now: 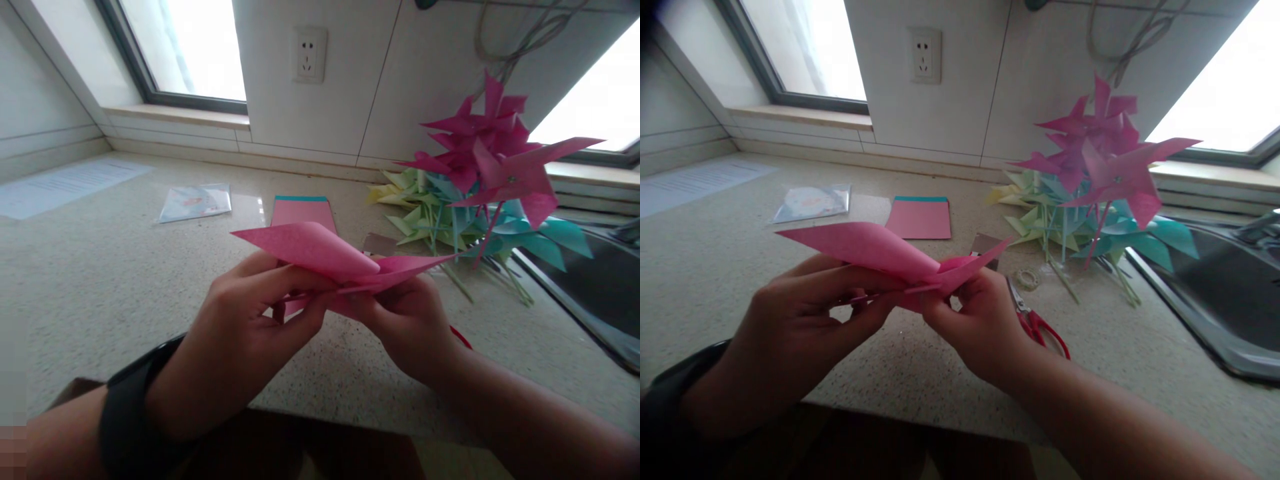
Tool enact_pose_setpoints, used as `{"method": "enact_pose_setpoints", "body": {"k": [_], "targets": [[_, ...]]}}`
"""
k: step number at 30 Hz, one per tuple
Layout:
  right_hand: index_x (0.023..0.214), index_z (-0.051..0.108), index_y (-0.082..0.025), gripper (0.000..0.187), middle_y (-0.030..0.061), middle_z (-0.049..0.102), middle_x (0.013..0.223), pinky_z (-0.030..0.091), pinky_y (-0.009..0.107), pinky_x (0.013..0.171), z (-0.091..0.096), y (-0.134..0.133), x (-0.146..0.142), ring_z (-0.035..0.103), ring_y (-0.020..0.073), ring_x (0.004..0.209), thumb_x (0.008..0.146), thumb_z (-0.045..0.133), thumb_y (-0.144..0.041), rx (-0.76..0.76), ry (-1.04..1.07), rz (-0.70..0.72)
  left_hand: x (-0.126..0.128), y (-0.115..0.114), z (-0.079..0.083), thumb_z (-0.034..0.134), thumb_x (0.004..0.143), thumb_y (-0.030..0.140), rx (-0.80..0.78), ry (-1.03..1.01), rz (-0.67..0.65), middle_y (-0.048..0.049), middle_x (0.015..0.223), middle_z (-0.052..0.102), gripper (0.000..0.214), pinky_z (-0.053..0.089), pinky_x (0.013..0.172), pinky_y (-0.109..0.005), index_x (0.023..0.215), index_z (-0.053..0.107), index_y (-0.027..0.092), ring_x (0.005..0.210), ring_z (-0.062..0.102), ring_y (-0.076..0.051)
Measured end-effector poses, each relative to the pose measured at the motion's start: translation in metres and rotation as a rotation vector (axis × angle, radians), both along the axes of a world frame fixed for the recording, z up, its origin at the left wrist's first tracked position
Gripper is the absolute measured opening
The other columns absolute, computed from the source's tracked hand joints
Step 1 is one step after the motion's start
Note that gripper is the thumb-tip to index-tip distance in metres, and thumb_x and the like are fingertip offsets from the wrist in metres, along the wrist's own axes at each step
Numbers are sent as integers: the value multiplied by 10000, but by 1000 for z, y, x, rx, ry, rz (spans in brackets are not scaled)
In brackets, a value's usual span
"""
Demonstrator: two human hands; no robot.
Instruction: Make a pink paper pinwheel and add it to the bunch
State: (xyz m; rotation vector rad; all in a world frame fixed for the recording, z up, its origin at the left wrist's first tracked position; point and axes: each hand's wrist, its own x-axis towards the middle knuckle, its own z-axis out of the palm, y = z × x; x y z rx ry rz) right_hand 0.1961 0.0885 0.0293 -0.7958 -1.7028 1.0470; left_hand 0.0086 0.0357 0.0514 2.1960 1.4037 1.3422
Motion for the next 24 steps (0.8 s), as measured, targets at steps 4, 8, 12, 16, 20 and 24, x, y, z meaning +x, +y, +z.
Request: {"method": "enact_pose_setpoints", "body": {"k": [4, 8, 12, 16, 20, 24], "targets": [[733, 711, -235, 41, 5, 702, 692, 514, 273, 519, 0, -1, -3, 622, 158, 588, 756, 744, -226, -98, 40, 32, 1, 3, -3, 669, 849, 142, -45, -80, -22, -1, 885, 673, 200, 515, 521, -197, 994, 741, 259, 640, 594, -101], [756, 735, -232, 74, 4, 697, 678, 503, 276, 511, -2, 1, -5, 611, 157, 571, 733, 784, -282, -161, 23, 25, 1, 7, -5, 680, 821, 145, -146, -159, -2, -35, 1002, 699, 227, 536, 515, -201, 994, 765, 266, 743, 660, -141], [711, 718, -204, 88, -7, 664, 634, 464, 249, 491, -2, 2, -7, 568, 130, 544, 713, 768, -276, -196, 16, -11, 1, 11, -1, 671, 831, 185, -304, -228, -65, -19, 900, 750, 196, 524, 515, -225, 994, 761, 245, 689, 669, -155], [667, 667, -185, 88, -10, 641, 641, 448, 234, 507, -3, 3, -8, 549, 115, 556, 712, 711, -246, -240, 34, 8, -1, 13, 3, 671, 845, 279, -409, -234, -72, 20, 716, 691, 180, 452, 475, -224, 996, 755, 230, 551, 577, -123], [679, 662, -177, 83, -24, 618, 637, 422, 202, 495, -3, 3, -8, 517, 88, 541, 726, 700, -234, -246, 43, 14, -3, 13, 4, 683, 846, 356, -494, -216, -7, 31, 686, 642, 202, 414, 498, -225, 979, 759, 225, 567, 534, -117], [735, 705, -183, 61, -16, 660, 694, 476, 203, 538, -3, 3, -7, 557, 91, 573, 752, 713, -241, -254, 82, 60, -4, 14, 6, 673, 861, 370, -531, -232, -30, 36, 683, 627, 182, 400, 517, -227, 939, 754, 226, 584, 525, -114]]}}
